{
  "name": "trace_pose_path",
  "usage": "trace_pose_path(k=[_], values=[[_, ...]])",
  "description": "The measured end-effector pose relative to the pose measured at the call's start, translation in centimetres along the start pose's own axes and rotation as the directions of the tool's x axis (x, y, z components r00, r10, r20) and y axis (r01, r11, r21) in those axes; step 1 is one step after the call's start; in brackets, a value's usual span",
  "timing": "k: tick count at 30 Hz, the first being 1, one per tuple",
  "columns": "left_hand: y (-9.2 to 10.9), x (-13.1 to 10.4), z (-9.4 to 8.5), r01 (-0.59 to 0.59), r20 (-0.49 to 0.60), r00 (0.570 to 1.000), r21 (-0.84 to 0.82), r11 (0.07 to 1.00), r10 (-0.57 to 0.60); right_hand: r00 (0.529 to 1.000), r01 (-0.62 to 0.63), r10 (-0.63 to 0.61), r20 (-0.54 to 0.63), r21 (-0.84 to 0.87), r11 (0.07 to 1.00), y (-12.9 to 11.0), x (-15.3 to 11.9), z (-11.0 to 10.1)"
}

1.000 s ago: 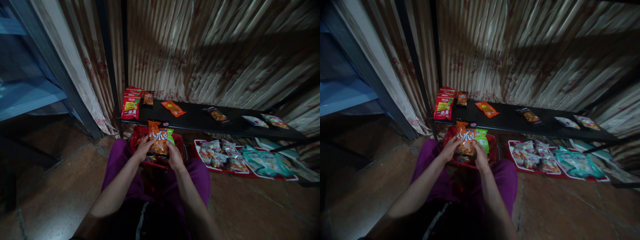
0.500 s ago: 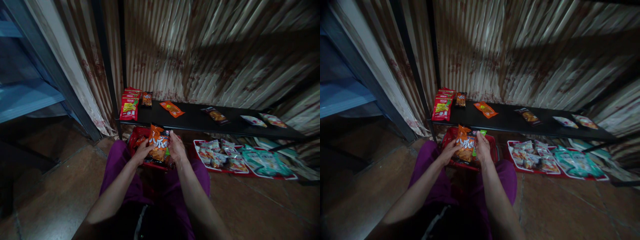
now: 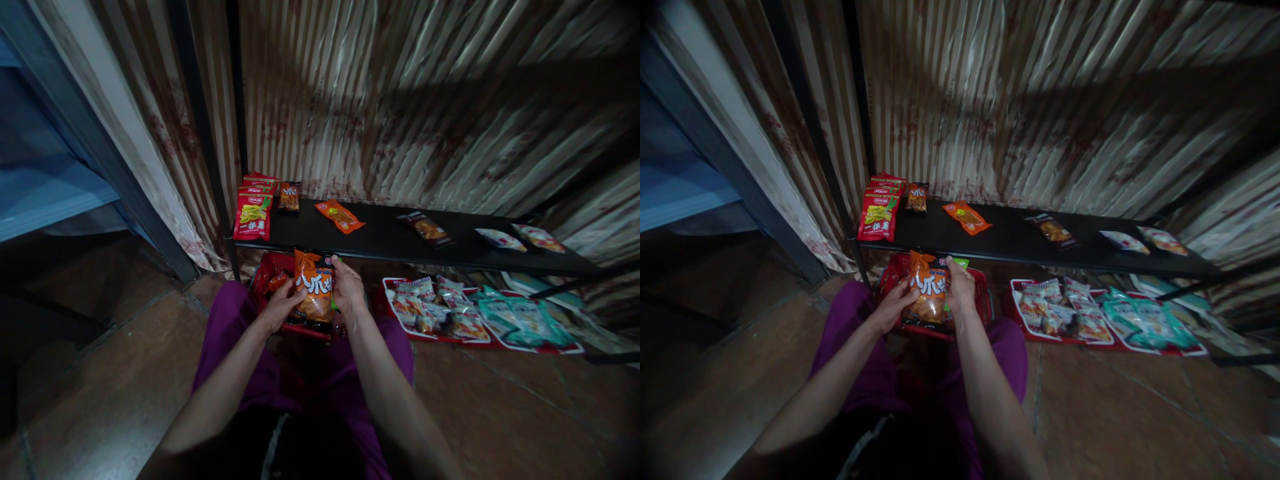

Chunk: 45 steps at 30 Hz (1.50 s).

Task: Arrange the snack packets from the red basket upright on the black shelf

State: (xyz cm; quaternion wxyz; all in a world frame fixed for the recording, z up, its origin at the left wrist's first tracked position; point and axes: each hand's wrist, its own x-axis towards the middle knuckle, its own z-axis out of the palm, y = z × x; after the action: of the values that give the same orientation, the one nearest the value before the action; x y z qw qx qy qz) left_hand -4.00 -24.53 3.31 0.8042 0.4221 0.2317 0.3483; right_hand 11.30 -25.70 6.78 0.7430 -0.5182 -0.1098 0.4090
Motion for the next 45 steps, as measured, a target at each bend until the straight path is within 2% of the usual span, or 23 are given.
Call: trace_pose_path(k=[5, 10, 17, 21, 25, 30, 40, 45], values=[[0.1, 0.4, 0.1, 0.019, -0.117, 0.993, -0.009, 1.000, -0.020, 0.999, -0.017, 0.021, 0.048, -0.072, 0.997, 0.3, -0.3, -0.2], [0.7, 1.1, -0.1, -0.011, -0.203, 0.979, -0.017, 1.000, 0.007, 0.988, -0.074, 0.086, 0.131, -0.096, 0.993, 1.1, -1.6, -0.5], [1.8, 2.2, -0.2, 0.042, -0.377, 0.925, -0.040, 0.998, -0.054, 0.973, -0.098, 0.124, 0.193, -0.137, 0.986, 2.5, -3.5, -1.3], [2.4, 2.6, 0.3, -0.022, -0.343, 0.939, 0.007, 1.000, 0.023, 0.955, -0.139, 0.188, 0.230, -0.214, 0.967, 3.0, -4.2, -2.0], [2.4, 3.1, 0.8, -0.043, -0.353, 0.934, 0.039, 0.998, 0.054, 0.948, -0.112, 0.165, 0.274, -0.200, 0.973, 3.0, -4.6, -2.3], [2.4, 4.1, 1.0, -0.015, -0.338, 0.941, 0.026, 1.000, 0.023, 0.929, -0.071, 0.135, 0.345, -0.192, 0.979, 2.8, -4.7, -2.3], [3.1, 5.0, 0.5, 0.121, -0.357, 0.924, -0.059, 0.991, -0.134, 0.940, 0.038, 0.056, 0.337, -0.265, 0.963, 3.8, -4.2, -2.6], [3.0, 5.1, 0.3, 0.110, -0.320, 0.940, -0.052, 0.993, -0.121, 0.938, 0.012, 0.075, 0.339, -0.248, 0.969, 3.6, -4.3, -2.7]])
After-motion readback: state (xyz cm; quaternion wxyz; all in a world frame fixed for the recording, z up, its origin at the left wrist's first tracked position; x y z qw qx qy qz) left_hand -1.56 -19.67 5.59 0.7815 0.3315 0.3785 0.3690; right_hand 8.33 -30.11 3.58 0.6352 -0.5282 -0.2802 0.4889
